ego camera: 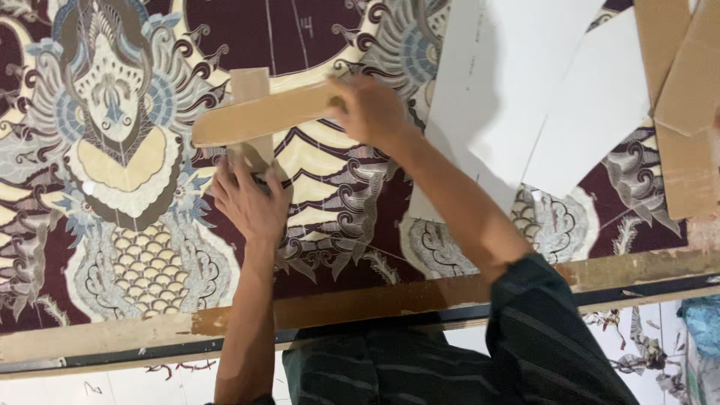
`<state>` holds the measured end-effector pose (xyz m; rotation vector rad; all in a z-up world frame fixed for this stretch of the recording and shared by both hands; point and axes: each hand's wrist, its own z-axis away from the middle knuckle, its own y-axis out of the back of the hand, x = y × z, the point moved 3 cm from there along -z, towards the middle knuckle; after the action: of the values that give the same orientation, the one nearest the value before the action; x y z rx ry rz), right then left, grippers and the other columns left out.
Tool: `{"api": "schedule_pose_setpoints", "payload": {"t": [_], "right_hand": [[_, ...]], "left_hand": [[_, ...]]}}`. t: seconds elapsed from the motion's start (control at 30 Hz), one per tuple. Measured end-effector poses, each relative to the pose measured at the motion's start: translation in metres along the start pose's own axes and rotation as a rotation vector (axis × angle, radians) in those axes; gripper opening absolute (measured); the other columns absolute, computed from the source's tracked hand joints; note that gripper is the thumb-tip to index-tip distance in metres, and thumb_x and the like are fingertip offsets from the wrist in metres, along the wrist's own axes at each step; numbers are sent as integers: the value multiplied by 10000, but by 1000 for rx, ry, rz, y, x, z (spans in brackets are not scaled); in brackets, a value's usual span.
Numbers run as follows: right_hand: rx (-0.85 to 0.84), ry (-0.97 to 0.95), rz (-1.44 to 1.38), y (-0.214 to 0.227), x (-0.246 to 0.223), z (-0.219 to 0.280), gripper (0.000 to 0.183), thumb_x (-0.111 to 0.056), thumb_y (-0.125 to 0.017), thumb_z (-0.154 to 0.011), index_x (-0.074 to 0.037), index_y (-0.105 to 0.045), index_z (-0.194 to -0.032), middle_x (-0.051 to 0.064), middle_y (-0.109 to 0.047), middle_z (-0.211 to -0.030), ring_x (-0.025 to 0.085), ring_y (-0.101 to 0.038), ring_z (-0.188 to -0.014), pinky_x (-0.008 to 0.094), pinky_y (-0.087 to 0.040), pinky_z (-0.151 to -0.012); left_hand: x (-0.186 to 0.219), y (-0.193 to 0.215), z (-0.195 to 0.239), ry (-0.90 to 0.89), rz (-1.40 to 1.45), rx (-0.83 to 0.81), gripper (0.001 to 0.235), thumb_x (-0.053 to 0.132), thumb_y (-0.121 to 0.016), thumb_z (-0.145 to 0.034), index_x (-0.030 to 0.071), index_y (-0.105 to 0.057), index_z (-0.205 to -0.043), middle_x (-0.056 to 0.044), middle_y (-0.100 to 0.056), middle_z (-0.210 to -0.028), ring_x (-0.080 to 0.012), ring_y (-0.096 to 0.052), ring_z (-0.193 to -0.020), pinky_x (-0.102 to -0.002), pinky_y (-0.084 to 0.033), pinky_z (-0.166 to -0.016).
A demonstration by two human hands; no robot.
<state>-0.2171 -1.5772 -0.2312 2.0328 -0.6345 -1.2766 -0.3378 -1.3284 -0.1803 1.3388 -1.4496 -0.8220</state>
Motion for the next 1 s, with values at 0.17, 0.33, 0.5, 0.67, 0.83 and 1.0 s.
{"api": "schedule_pose_setpoints", "payload": {"t": [0.17, 0.33, 0.5, 0.67, 0.83, 1.0], "right_hand": [[-332, -122, 280, 11, -43, -52, 497, -380, -768, -860, -8, -663, -1173, 125, -731, -1013, 229, -684, -842, 378, -567, -680], [-302, -358, -193, 20, 28, -16, 183, -248, -686, -968, -76, -740, -998, 68, -747, -901, 145, -659, -712, 314, -520, -635], [186, -645, -597, 107, 146, 88, 122, -136, -637, -1089, -33, -681, -1041, 29, -593, -806, 49, -434, -580, 237, -329, -477], [652, -453, 278, 212, 198, 175, 185, 13, -677, -1020, 19, -629, -1199, 92, -682, -1026, 157, -649, -795, 264, -506, -653], [297, -847, -412, 102, 111, 172, 175, -115, -580, -1059, -24, -657, -1187, 122, -696, -1221, 207, -648, -1157, 316, -530, -1000], [-224, -595, -823, -25, -49, 94, 300, -270, -581, -982, -74, -674, -1189, 120, -706, -1030, 155, -672, -849, 288, -570, -617]], "left_hand": [[-10, -4, -48, 312, -50, -204, 902, 490, -840, -783, -10, -444, -1419, -255, -461, -1367, -444, -412, -1268, -597, -343, -1013], [-30, -7, -57, 371, 11, -252, 859, 426, -921, -710, -17, -487, -1304, -249, -524, -1263, -434, -488, -1207, -548, -409, -1006], [-38, -5, -44, 199, 348, -68, 368, 158, -760, -979, -21, -508, -1178, -205, -654, -1062, -365, -659, -957, -491, -521, -872], [-32, -4, -29, 389, 885, -179, 235, 119, -624, -1033, -2, -450, -1137, -162, -639, -884, -217, -622, -707, -366, -537, -595], [21, -18, -9, 466, 1281, -343, 213, 132, -614, -972, 49, -486, -1119, -79, -682, -924, -121, -670, -713, -291, -564, -529], [39, -33, -9, 221, 1386, -331, 188, 122, -622, -1027, 27, -512, -1146, -91, -671, -908, -113, -640, -718, -261, -541, -602]]}}
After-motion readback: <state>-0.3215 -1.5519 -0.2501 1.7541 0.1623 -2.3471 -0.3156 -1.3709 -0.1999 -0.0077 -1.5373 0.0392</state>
